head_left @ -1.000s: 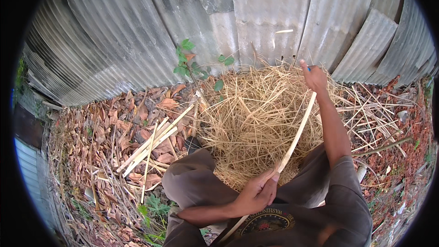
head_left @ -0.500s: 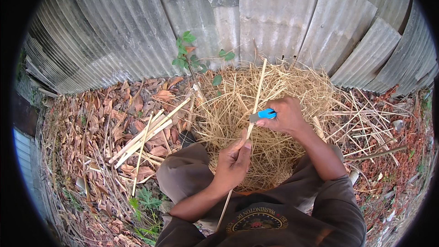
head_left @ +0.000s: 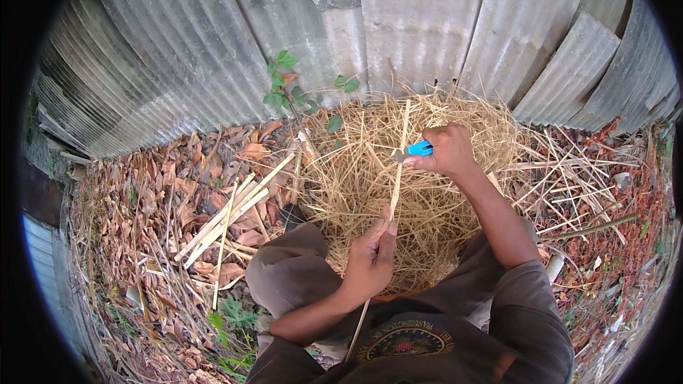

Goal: The person sits on the ground and uses a blue utility knife to shave thin strips from a long wooden stick. They hold the stick with their left hand and carefully scrape along its length with the knife in their right hand, creating a pile of wood shavings.

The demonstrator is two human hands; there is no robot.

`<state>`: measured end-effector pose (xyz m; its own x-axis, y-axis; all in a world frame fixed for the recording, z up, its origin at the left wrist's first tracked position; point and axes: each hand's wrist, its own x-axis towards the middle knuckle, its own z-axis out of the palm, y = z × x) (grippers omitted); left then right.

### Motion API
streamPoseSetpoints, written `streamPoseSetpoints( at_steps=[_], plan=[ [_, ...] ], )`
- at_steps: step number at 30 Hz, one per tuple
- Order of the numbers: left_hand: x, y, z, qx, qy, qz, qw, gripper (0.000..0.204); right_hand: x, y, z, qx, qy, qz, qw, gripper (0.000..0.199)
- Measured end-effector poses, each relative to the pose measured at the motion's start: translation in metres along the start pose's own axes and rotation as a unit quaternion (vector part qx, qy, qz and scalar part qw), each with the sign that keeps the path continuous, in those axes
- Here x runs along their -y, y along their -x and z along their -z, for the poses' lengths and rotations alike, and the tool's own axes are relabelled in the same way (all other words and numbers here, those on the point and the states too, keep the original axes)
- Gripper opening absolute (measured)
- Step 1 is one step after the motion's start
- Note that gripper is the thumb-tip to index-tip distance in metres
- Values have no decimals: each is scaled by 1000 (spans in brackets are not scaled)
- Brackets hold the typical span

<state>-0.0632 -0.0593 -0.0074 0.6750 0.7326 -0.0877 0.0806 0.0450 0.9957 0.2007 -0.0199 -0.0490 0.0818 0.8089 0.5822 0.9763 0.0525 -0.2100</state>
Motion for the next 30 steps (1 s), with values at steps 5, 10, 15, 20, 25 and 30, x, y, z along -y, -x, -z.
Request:
streamPoseSetpoints(
  at_steps=[5,10,15,20,25,30],
  plan=[
    [2,-5,-1,9,16,10,1000,43,-10,-2,-5,5,15,13,1000,80],
    [9,-2,-7,0,11,-31,999,41,-45,-14,-7,-21,49,-21,998,76],
    [5,-2,-1,31,53,47,997,41,-60,-15,-1,36,113,-140,983,80],
    [-9,15,-16,86,61,-5,994,37,-111,-23,22,87,88,-419,900,86],
    [4,-12,13,14,155,22,988,42,-30,-20,36,55,-51,-273,959,77],
    [-6,-16,10,-8,74,4,997,34,33,5,36,98,-98,-56,989,67]
  ],
)
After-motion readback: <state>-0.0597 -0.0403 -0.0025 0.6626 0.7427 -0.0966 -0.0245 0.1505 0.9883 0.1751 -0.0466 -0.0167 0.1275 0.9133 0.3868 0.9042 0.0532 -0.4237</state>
